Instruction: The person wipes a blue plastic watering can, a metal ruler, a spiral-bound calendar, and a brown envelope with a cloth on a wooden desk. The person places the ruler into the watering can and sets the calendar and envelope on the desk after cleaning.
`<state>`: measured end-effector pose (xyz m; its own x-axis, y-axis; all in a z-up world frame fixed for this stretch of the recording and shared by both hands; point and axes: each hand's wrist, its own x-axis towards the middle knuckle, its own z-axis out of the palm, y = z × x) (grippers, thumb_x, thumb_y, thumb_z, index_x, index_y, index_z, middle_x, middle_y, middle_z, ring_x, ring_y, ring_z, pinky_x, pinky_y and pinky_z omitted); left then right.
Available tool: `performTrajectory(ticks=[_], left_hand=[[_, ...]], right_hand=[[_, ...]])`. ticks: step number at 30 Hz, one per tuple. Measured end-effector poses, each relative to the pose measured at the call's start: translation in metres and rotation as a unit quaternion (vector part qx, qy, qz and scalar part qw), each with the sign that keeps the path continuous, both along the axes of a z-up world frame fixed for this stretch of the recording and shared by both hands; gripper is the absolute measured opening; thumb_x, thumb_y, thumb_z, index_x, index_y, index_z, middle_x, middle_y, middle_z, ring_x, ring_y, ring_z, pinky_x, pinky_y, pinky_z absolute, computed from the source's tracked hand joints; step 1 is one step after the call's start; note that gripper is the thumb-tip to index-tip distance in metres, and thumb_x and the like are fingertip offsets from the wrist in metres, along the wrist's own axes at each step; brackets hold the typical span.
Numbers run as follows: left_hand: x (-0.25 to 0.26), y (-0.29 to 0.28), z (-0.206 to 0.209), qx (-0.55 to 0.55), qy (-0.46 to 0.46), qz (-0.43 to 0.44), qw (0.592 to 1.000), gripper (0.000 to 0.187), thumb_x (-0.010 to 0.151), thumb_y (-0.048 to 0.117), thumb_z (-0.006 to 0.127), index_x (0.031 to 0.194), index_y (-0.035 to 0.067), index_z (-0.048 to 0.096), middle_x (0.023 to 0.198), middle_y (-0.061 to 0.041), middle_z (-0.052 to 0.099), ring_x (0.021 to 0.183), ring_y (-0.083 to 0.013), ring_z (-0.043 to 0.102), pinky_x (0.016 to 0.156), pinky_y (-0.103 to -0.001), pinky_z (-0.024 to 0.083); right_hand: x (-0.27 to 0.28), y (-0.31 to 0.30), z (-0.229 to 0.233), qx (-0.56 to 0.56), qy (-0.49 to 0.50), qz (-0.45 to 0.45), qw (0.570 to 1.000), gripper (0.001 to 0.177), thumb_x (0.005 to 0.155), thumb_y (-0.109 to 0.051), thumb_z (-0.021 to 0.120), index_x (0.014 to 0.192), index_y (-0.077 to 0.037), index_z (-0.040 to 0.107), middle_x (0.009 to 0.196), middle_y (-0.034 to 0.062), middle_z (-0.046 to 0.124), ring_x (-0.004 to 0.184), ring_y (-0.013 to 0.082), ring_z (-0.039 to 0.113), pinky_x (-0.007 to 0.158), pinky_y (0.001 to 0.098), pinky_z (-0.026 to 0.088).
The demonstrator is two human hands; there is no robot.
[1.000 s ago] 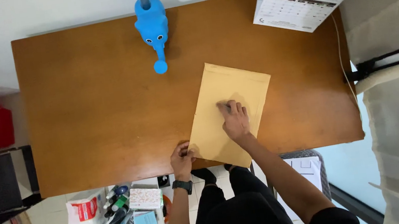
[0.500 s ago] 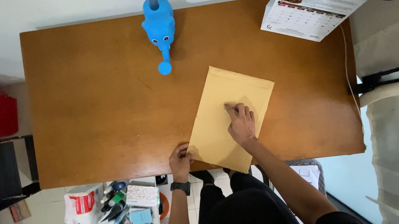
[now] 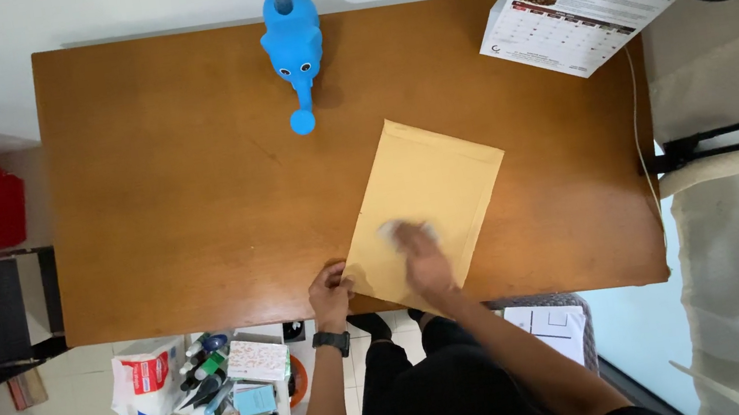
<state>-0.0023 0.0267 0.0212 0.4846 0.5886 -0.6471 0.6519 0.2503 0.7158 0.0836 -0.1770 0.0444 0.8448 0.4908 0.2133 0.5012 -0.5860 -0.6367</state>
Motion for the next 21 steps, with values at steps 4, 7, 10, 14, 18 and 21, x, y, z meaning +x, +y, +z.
performTrajectory(ticks=[4,7,10,14,18,21], left_hand=[[-0.002,-0.001,0.004,0.001,-0.012,-0.001,1.000,0.033,0.079,-0.001,0.080,0.111,0.010,0.078,0.089,-0.018,0.072,0.070,-0.0232,0.069,0.058,-0.033,0.064],[-0.005,0.001,0.010,-0.007,-0.012,-0.019,1.000,0.033,0.081,-0.001,0.078,0.112,0.009,0.078,0.092,-0.020,0.073,0.072,-0.0259,0.070,0.059,-0.034,0.066],[-0.005,0.002,0.003,-0.008,-0.022,-0.039,0.999,0.036,0.082,-0.002,0.076,0.117,0.005,0.075,0.094,-0.021,0.071,0.076,-0.0243,0.070,0.063,-0.032,0.065],[-0.008,0.002,0.006,-0.029,-0.040,-0.031,0.998,0.034,0.084,-0.002,0.075,0.117,0.005,0.074,0.095,-0.019,0.071,0.080,-0.0225,0.069,0.064,-0.032,0.065],[-0.009,0.005,0.011,-0.053,-0.063,-0.030,0.996,0.034,0.085,-0.002,0.074,0.118,0.004,0.073,0.093,-0.017,0.068,0.075,-0.0200,0.066,0.061,-0.030,0.065],[-0.012,0.007,-0.010,-0.052,-0.062,-0.046,0.996,0.033,0.085,0.000,0.075,0.118,0.005,0.072,0.091,-0.015,0.067,0.074,-0.0174,0.065,0.062,-0.027,0.064]], right_hand=[[-0.026,0.015,0.011,-0.087,-0.096,0.075,0.989,0.042,0.095,-0.015,0.058,0.137,-0.014,0.061,0.147,0.0079,0.055,0.139,0.0295,0.050,0.114,0.0431,0.040],[-0.005,0.015,0.007,-0.221,-0.053,0.022,0.974,0.069,0.074,-0.012,0.062,0.143,-0.016,0.057,0.135,0.0104,0.053,0.118,0.0341,0.053,0.100,0.0473,0.046],[0.028,0.026,-0.003,-0.234,-0.016,-0.058,0.970,0.069,0.078,-0.011,0.061,0.146,-0.020,0.055,0.119,0.0093,0.049,0.103,0.0326,0.055,0.086,0.0461,0.047],[0.032,0.030,-0.015,-0.278,0.005,-0.069,0.958,0.060,0.078,-0.015,0.066,0.136,-0.027,0.058,0.118,0.0051,0.045,0.104,0.0300,0.053,0.084,0.0432,0.045],[0.028,0.029,0.002,-0.282,0.047,-0.093,0.954,0.065,0.082,-0.013,0.065,0.144,-0.027,0.053,0.118,0.0050,0.046,0.108,0.0298,0.052,0.088,0.0425,0.045],[0.023,0.029,0.005,-0.276,0.071,-0.135,0.949,0.062,0.079,-0.015,0.070,0.139,-0.023,0.057,0.120,0.0051,0.045,0.112,0.0290,0.053,0.092,0.0427,0.047]])
